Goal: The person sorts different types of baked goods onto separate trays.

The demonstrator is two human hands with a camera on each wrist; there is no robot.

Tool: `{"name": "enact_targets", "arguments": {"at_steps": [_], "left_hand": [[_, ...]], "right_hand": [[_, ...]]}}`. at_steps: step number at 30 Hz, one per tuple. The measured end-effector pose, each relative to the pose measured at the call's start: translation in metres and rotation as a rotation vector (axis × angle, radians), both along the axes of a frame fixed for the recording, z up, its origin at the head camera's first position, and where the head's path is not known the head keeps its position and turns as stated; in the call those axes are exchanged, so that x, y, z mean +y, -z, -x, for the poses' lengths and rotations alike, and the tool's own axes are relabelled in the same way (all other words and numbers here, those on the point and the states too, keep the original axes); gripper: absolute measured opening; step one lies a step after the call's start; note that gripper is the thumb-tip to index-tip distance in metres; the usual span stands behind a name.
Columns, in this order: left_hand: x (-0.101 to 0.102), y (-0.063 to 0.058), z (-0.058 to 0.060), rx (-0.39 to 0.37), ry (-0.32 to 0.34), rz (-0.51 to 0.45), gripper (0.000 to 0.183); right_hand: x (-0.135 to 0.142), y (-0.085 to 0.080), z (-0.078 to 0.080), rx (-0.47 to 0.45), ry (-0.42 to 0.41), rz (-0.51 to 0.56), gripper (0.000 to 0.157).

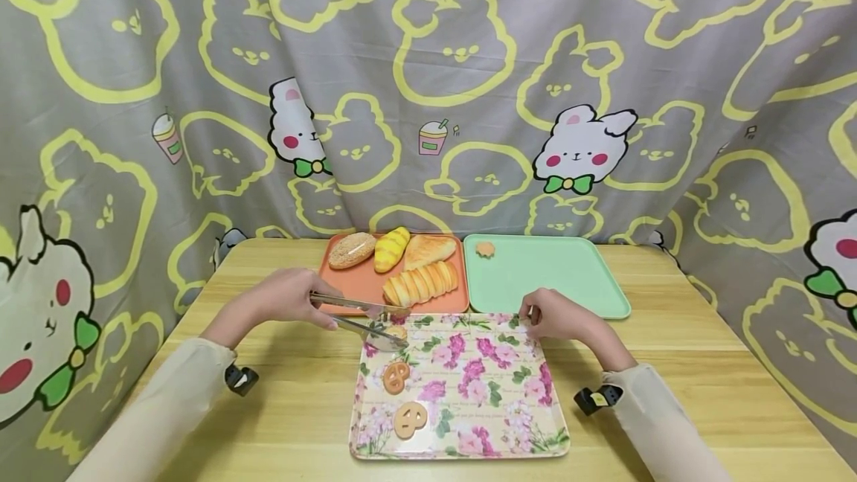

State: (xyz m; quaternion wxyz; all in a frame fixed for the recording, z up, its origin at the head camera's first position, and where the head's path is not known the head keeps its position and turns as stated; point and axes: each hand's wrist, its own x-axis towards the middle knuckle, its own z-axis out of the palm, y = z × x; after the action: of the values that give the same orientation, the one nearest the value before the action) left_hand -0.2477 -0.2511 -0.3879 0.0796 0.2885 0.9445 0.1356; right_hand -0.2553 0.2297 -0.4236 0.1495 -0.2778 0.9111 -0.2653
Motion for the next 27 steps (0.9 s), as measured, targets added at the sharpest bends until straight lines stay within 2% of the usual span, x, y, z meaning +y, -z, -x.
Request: {"name": "enact_targets", "arguments": {"at_steps": [11,17,27], "left_hand": [[0.008,0.004,0.003,0.0,0.004,0.021,0.048],[0.007,0.01,0.004,0.021,0.026,-0.006,0.044],[0.013,0.009,-0.001,0.064,0.02,-0.013,0.04]], "right_hand": [[-0.001,0.0,0.002,-0.001,-0.003,-0.001,0.011],[-0.001,0.0,0.003,0.008,-0.007,-0.001,0.011],[0.0,0.001,0.001,-0.003,-0.001,-0.003,0.009]]}}
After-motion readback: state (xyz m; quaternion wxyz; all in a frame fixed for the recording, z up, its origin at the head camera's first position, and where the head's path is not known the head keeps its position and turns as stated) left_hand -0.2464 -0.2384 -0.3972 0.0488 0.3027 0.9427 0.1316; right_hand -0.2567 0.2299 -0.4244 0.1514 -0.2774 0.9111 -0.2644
